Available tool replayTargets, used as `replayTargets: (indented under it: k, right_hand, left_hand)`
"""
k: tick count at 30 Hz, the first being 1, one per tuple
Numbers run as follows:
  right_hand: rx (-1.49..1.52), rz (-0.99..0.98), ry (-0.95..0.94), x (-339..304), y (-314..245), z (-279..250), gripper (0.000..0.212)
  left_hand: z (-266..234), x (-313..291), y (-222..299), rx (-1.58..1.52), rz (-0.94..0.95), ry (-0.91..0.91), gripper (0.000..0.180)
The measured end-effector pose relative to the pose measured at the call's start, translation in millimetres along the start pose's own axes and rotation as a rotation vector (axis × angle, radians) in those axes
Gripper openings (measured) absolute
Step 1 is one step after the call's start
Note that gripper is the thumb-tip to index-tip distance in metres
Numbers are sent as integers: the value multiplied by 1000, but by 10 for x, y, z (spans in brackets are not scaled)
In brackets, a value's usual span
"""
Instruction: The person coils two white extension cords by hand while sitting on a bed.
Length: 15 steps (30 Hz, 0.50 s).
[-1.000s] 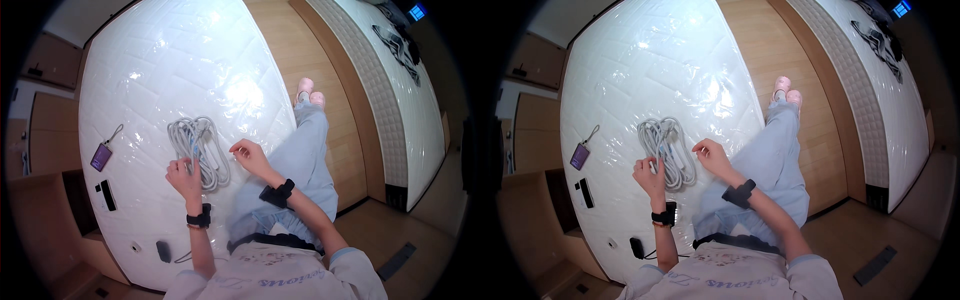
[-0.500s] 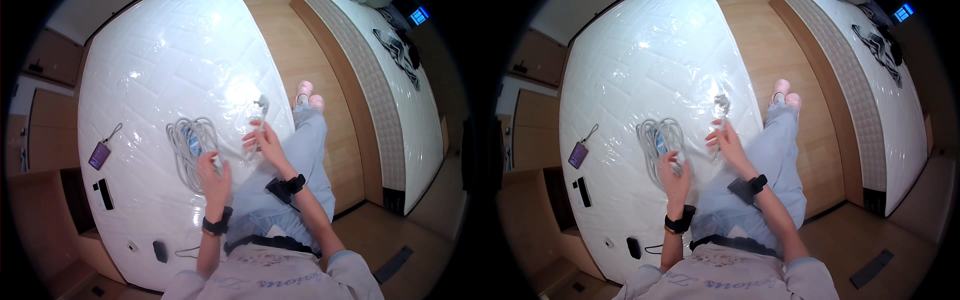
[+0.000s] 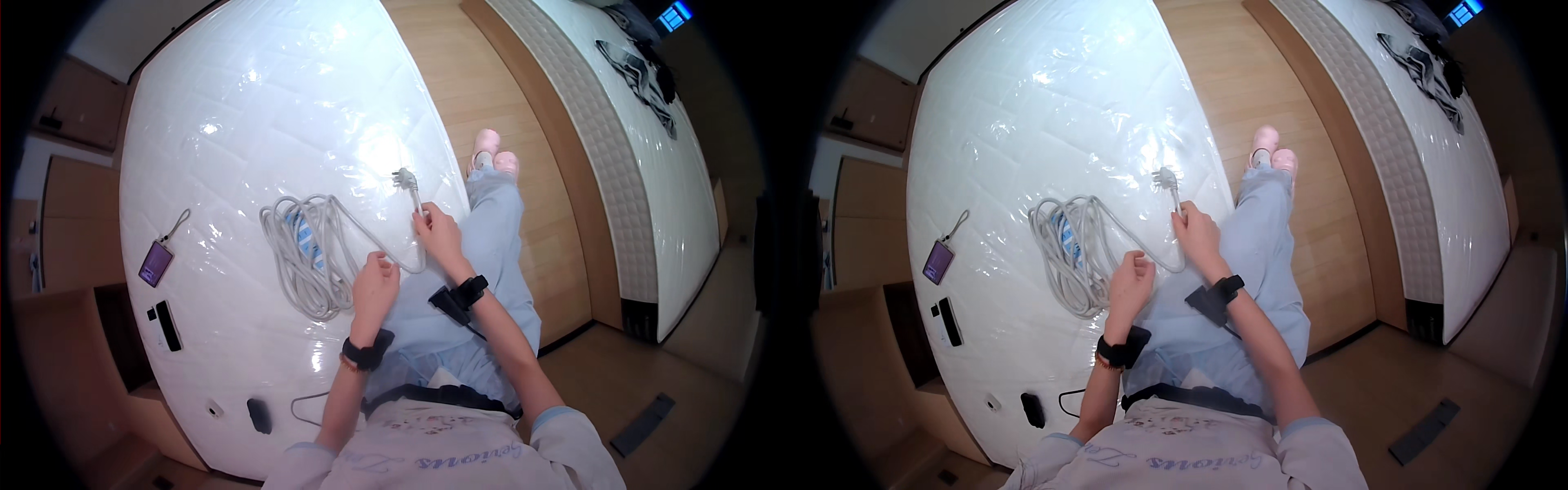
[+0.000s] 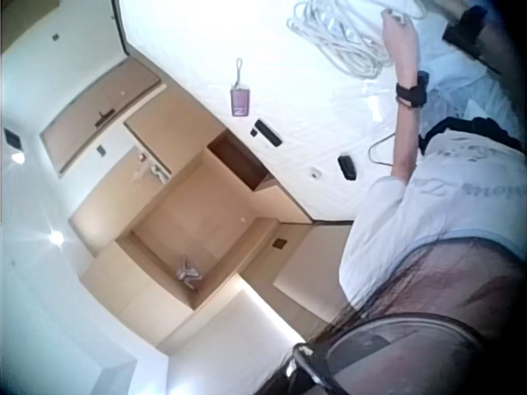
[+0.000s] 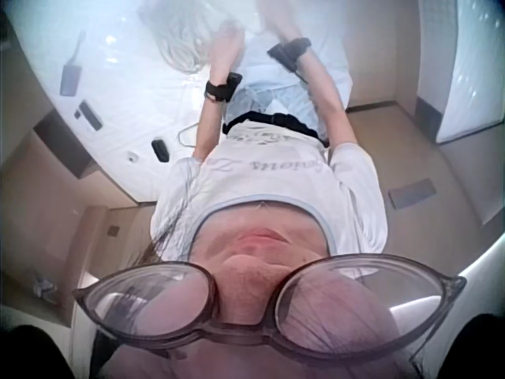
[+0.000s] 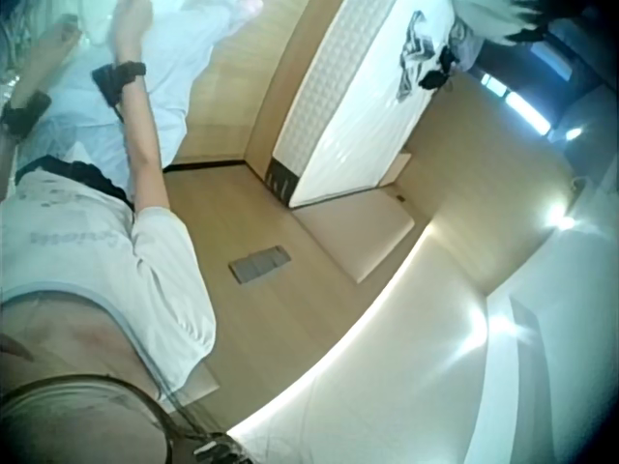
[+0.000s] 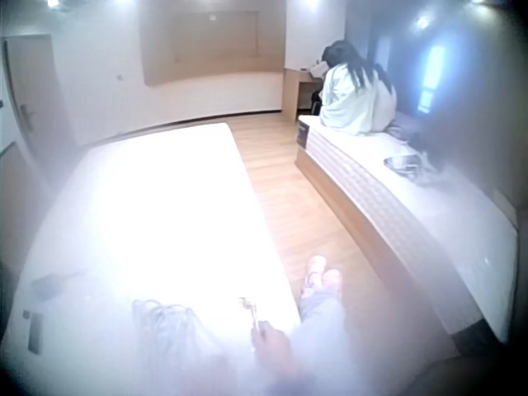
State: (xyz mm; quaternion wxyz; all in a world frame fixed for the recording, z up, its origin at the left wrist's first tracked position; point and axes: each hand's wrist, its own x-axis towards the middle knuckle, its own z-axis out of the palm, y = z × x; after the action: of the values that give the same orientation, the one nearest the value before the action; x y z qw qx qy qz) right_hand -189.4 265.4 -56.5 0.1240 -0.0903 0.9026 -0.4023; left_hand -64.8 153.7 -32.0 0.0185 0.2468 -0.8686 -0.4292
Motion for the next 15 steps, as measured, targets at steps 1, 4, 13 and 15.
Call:
replayTargets:
  k: [1,4,13,15]
  right_hand:
    - [-5,2,6,-4,24,-19,24]
    - [-65,-7,46,-1,88,-45,23]
    - [110,-128,-202,31,125,68,27]
    - [-102,-145,-62,116,77,47,25]
  left_hand:
    - [42,25,12,-5,5,-4,29]
    - [181,145,-55,85,-128,-42,28]
    - [211,355,-22,-744,-205,-264,44]
    - [175,394,100,-901,-216,-329,42]
